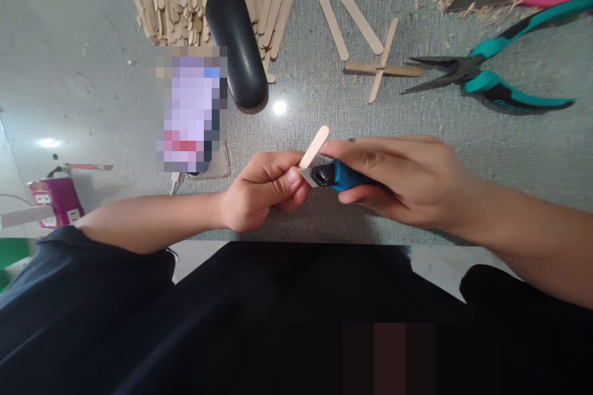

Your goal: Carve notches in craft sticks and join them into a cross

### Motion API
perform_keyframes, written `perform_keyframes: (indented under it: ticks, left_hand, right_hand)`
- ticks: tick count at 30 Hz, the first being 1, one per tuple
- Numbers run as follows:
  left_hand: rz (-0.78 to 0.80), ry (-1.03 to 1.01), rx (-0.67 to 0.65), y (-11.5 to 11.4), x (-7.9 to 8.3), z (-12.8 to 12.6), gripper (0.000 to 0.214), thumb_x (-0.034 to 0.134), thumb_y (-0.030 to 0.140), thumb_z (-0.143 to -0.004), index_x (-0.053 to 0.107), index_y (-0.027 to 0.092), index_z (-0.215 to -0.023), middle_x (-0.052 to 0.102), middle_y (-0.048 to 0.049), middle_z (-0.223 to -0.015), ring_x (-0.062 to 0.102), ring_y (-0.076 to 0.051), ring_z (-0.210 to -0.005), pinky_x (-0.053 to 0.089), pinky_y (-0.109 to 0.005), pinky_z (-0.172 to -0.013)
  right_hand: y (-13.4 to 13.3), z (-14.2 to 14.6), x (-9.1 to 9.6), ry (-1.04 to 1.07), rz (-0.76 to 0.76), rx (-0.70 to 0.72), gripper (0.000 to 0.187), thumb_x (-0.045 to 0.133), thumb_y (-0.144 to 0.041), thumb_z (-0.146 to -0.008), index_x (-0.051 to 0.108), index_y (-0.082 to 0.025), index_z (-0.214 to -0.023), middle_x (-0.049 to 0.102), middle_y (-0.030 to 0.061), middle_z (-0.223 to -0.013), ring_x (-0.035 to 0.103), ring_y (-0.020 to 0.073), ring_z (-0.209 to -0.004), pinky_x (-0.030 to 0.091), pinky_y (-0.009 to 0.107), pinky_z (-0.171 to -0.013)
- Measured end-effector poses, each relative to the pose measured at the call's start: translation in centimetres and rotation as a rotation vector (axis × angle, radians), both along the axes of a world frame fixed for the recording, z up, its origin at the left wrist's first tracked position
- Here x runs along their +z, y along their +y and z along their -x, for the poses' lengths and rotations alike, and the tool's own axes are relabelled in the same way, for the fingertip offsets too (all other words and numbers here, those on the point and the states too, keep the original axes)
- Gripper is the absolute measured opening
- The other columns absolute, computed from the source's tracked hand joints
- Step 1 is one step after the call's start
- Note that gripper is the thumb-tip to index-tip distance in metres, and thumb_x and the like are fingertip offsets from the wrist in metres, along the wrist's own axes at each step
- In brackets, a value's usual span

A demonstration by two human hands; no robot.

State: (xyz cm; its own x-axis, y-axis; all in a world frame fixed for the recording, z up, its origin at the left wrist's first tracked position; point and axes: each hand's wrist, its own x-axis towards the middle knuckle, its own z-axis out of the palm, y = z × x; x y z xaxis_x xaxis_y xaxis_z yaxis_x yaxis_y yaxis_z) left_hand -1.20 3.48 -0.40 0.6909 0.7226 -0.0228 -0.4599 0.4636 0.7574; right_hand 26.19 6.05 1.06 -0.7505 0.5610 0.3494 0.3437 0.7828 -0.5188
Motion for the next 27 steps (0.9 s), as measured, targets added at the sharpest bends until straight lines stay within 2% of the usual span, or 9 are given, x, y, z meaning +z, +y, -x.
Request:
perform_keyframes:
  ticks: [2,5,9,13,18,23,26,27]
  left_hand:
    - [0.008,-0.031,-0.010,0.0,-0.1,0.0,0.034,0.073,0.035,-0.117,0.065,0.020,-0.088,0.044,0.0080,-0.065,0.035,-0.005,-0.050,0.031,-0.018,-0.049]
    - [0.029,-0.041,-0.015,0.1,0.0,-0.1,0.035,0.072,0.035,-0.118,0.064,0.020,-0.088,0.042,0.0087,-0.064,0.033,-0.004,-0.049,0.029,-0.018,-0.048]
    - [0.051,0.068,0.001,0.3,0.5,-0.2,0.040,0.076,0.042,-0.117,0.065,0.018,-0.088,0.050,0.0079,-0.065,0.040,-0.002,-0.048,0.035,-0.015,-0.047]
    - [0.054,0.177,0.041,0.3,1.0,-0.3,0.043,0.081,0.051,-0.114,0.064,0.018,-0.093,0.060,0.0061,-0.070,0.054,-0.004,-0.048,0.045,-0.015,-0.046]
    - [0.038,0.208,0.098,0.1,0.8,-0.4,0.043,0.082,0.054,-0.113,0.065,0.018,-0.096,0.060,0.0065,-0.075,0.055,-0.003,-0.049,0.046,-0.015,-0.045]
    - [0.010,0.232,0.127,0.0,0.2,-0.4,0.042,0.084,0.052,-0.112,0.067,0.018,-0.094,0.058,0.0061,-0.071,0.052,-0.004,-0.048,0.043,-0.015,-0.044]
    - [0.005,0.226,0.175,-0.1,0.0,-0.4,0.042,0.085,0.050,-0.111,0.066,0.018,-0.092,0.056,0.0069,-0.067,0.050,-0.004,-0.046,0.040,-0.015,-0.042]
    - [-0.002,0.221,0.177,0.0,0.0,-0.4,0.042,0.085,0.050,-0.112,0.066,0.019,-0.091,0.054,0.0075,-0.065,0.049,-0.004,-0.046,0.040,-0.014,-0.042]
  right_hand:
    - [-0.1,0.0,0.0,-0.009,0.020,-0.002,0.065,0.051,-0.049,-0.128,0.039,-0.033,-0.190,0.083,0.0018,-0.106,0.081,0.0213,-0.082,0.063,0.033,-0.073]
    - [-0.2,-0.1,-0.8,0.022,0.006,-0.027,0.054,0.050,-0.050,-0.129,0.053,-0.030,-0.178,0.084,0.0022,-0.107,0.080,0.0198,-0.082,0.061,0.033,-0.072]
    - [-0.3,-0.2,-1.9,0.020,-0.024,-0.075,0.050,0.052,-0.055,-0.128,0.063,-0.024,-0.165,0.083,0.0020,-0.103,0.076,0.0179,-0.077,0.057,0.032,-0.070]
    - [-0.1,-0.2,-1.6,-0.093,-0.097,-0.123,0.051,0.048,-0.061,-0.128,0.067,-0.024,-0.159,0.076,0.0008,-0.089,0.067,0.0180,-0.070,0.050,0.033,-0.067]
    - [0.1,-0.1,-1.1,-0.075,-0.246,-0.155,0.048,0.059,-0.055,-0.126,0.068,-0.020,-0.158,0.072,-0.0002,-0.085,0.062,0.0178,-0.068,0.043,0.034,-0.063]
    - [0.1,-0.2,-1.0,-0.104,-0.276,-0.137,0.055,0.070,-0.051,-0.122,0.062,-0.027,-0.171,0.078,-0.0001,-0.089,0.066,0.0195,-0.072,0.044,0.036,-0.066]
    - [0.1,-0.3,-0.6,-0.102,-0.333,-0.199,0.054,0.073,-0.049,-0.120,0.062,-0.032,-0.170,0.078,-0.0005,-0.086,0.067,0.0214,-0.072,0.046,0.038,-0.066]
    - [0.1,-0.3,-0.5,-0.094,-0.354,-0.202,0.056,0.075,-0.050,-0.119,0.063,-0.031,-0.170,0.077,-0.0001,-0.084,0.065,0.0219,-0.070,0.046,0.038,-0.064]
